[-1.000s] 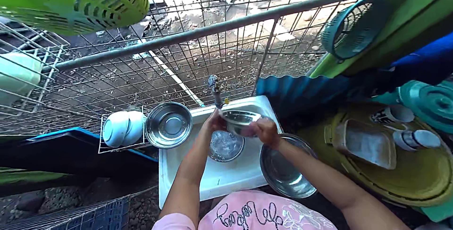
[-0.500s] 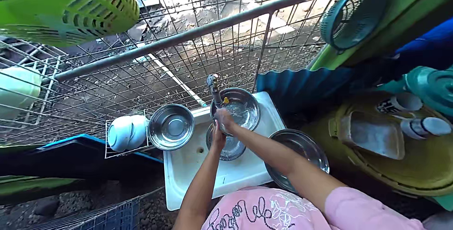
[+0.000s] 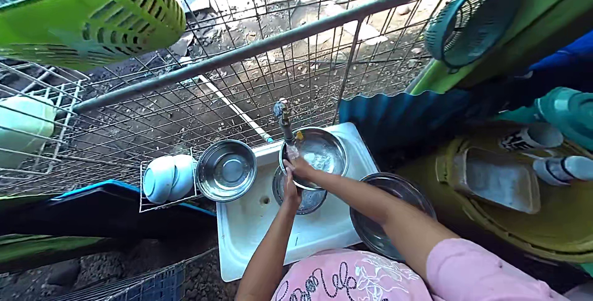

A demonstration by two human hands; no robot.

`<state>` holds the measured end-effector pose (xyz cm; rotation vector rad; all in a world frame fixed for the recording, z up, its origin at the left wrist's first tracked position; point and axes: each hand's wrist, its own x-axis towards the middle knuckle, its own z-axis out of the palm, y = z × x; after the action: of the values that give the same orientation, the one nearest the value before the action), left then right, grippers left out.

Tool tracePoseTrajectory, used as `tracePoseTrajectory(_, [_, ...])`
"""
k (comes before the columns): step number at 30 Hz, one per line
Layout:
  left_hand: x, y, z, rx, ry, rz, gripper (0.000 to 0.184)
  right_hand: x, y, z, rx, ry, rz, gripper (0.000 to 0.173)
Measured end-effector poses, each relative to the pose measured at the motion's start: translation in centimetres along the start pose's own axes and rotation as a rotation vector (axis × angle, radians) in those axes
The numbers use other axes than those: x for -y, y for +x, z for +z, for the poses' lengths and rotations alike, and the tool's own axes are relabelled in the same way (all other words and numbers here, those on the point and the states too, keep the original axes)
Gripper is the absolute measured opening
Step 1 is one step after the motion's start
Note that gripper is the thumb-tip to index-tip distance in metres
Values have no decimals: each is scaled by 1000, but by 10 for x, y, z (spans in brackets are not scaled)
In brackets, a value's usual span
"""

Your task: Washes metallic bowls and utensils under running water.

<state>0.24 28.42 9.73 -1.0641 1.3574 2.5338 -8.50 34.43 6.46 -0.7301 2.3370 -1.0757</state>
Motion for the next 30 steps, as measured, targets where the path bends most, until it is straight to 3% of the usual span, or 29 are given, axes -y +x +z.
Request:
tracePoseTrajectory(2, [-8, 6, -16, -60, 21, 58, 57, -7, -18, 7, 270, 105, -155, 56])
tracePoseTrajectory(3, [-13, 7, -26, -98, 42, 71, 56, -16, -29, -3, 426, -18, -200, 53])
tracePoseTrajectory(5, [-23, 2, -42, -103, 61, 53, 56, -31, -43, -40, 557, -392, -150, 53])
tracePoseTrajectory(7, [-17, -4, -38, -75, 95, -12, 57, -46, -39, -70, 433, -612, -25, 67])
tracePoseTrajectory(9, [-4, -11, -19, -49, 83, -69, 56, -54, -21, -64, 179, -634, 17, 76])
tracePoseTrajectory(11, [0, -10, -2, 25, 57, -72, 56, -35, -5, -38, 11, -427, 45, 90])
tracePoseTrajectory(12, [-1, -8, 2, 42, 52, -49, 55, -22, -4, -22, -46, -234, 14, 84])
tracePoseTrajectory(13, [-4, -4, 1, 33, 49, -20, 55, -13, -9, -7, -31, -35, -44, 73])
tracePoseTrajectory(14, [-7, 2, -5, 9, 54, 15, 54, -8, -18, 0, 103, 81, -102, 64])
tracePoseTrajectory(15, [-11, 7, -14, -25, 59, 38, 54, -10, -30, -2, 283, 79, -152, 56])
tracePoseTrajectory(17, [-20, 9, -31, -71, 58, 30, 55, -28, -44, -30, 511, -230, -187, 50])
tracePoseTrajectory(19, [-20, 4, -31, -50, 86, -11, 55, -41, -46, -68, 467, -529, -44, 57])
tracePoseTrajectory(21, [-8, -5, -15, -14, 82, -66, 54, -52, -34, -74, 277, -634, 40, 59])
tracePoseTrajectory(24, [-2, 5, 5, 40, -18, -81, 52, -30, -13, -43, 161, -331, 102, 71])
tracePoseTrajectory(25, [-5, 14, 4, 37, -61, -78, 50, -21, -14, -34, 217, -213, 71, 66])
tracePoseTrajectory(27, [-10, 32, -15, 13, -140, -96, 47, -8, -29, -39, 501, -200, 1, 60])
tracePoseTrajectory(29, [-18, 46, -35, 72, -209, -140, 47, 13, -46, -75, 709, -512, 29, 64])
tracePoseTrajectory(30, [-21, 51, -41, 92, -212, -166, 46, 26, -53, -94, 726, -692, 44, 57])
